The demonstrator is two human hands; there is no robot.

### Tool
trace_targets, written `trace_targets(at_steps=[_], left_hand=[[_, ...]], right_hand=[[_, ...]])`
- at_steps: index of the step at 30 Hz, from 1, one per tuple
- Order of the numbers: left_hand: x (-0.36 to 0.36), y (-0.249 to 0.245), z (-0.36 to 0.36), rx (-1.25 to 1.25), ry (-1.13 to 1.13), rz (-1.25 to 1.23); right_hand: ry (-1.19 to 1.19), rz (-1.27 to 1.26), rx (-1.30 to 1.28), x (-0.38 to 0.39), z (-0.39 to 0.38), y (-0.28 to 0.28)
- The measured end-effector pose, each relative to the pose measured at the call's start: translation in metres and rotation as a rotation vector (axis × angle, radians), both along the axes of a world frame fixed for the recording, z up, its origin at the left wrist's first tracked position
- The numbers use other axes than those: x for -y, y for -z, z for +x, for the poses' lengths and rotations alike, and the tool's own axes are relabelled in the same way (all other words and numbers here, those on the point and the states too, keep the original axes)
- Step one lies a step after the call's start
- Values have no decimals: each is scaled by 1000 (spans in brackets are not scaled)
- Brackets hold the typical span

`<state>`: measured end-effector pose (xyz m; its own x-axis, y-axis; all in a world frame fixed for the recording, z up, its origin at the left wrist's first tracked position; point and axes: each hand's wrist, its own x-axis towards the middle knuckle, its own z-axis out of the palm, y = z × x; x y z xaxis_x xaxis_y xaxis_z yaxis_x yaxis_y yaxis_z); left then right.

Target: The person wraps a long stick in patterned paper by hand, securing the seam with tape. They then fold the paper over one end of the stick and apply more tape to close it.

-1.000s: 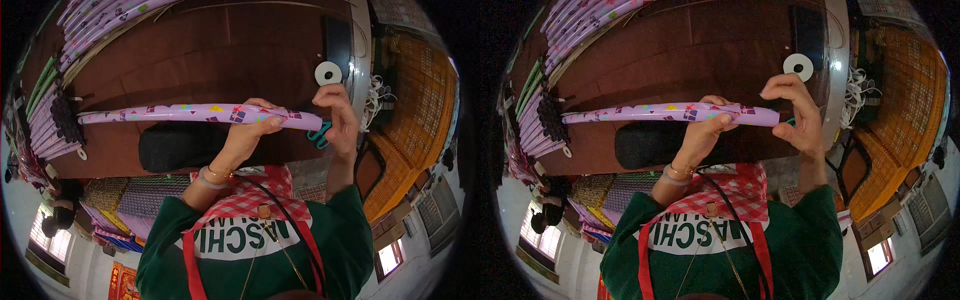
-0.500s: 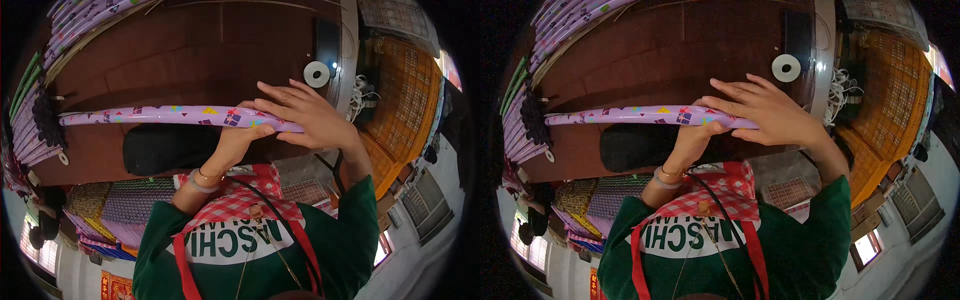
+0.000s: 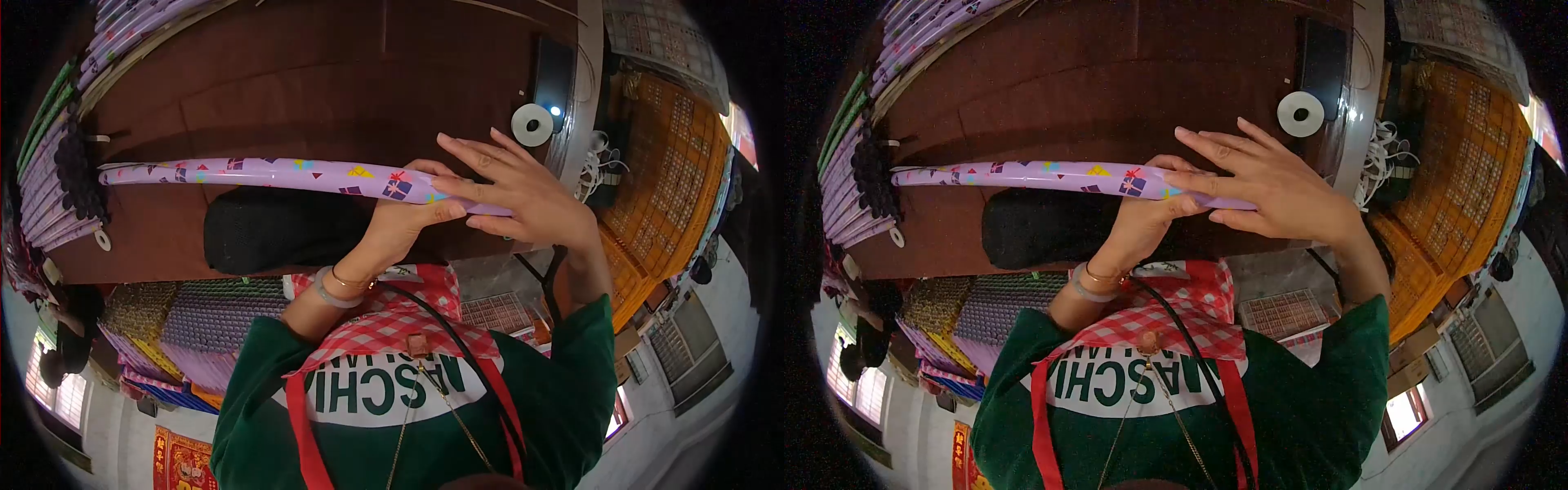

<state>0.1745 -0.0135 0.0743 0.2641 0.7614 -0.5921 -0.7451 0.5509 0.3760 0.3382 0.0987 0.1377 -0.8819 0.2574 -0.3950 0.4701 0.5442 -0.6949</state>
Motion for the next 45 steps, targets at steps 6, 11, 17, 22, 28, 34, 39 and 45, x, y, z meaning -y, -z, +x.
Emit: trace_targets(at_steps=[6, 11, 17, 22, 28, 34, 39, 45], left_hand=[[-2, 1, -1, 35, -20, -8], [-1, 7, -1, 56, 7, -4], [3, 16, 2, 49, -64, 76], [0, 11, -1, 93, -52, -3], [1, 13, -2, 36, -65, 146], [5, 11, -9, -54, 9, 58], [7, 10, -8, -44, -33, 50], [18, 15, -13, -7, 9, 58]], right_hand=[[42, 16, -27, 3, 2, 3], [77, 131, -17, 7, 0, -1], [-15, 272, -25, 11, 2, -7], [261, 45, -142, -1, 14, -25], [687, -555, 95, -9, 14, 5], [433, -638, 231, -10, 4, 12], [534, -719, 199, -3, 1, 17], [525, -670, 184, -2, -1, 15]])
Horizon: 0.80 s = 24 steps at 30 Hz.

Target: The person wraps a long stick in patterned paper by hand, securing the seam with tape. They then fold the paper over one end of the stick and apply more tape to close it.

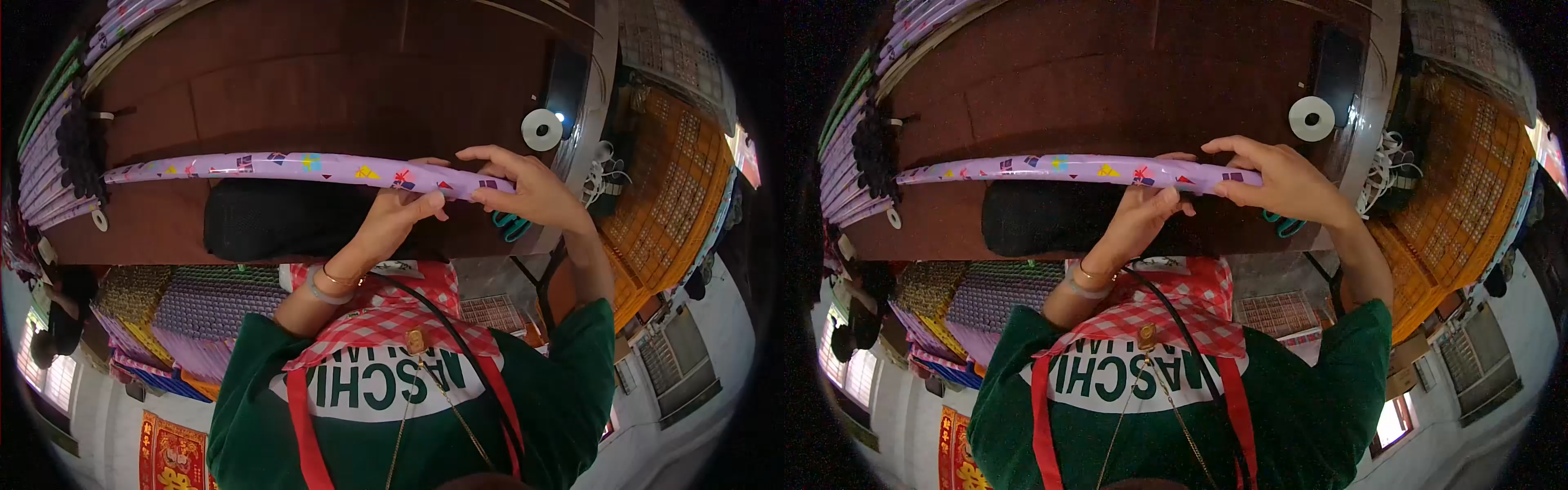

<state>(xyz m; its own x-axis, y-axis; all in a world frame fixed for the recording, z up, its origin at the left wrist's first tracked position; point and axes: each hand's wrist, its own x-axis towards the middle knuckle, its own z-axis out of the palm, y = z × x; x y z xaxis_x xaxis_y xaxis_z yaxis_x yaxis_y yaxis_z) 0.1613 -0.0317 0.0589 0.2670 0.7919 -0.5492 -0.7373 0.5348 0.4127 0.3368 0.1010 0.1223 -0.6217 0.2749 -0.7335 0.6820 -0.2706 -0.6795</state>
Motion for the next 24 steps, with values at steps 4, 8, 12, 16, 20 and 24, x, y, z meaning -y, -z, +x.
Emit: trace_targets(at_steps=[4, 8, 12, 16, 20, 24], left_hand=[[-1, -9, 0, 62, -69, -72], [-2, -10, 2, 18, -88, -112], [0, -8, 4, -90, -88, -131], [-1, -8, 5, -110, -97, -142], [0, -8, 6, -131, -107, -123], [3, -4, 5, -142, -55, -91]], right_hand=[[-3, -29, 4, 1, 0, 2], [16, -29, -1, 2, 2, 4], [3, -22, -15, 3, 2, 5], [-2, 22, -45, 4, 3, 7], [-5, 50, -46, 5, 3, 8], [-24, 76, -16, 3, 2, 4]])
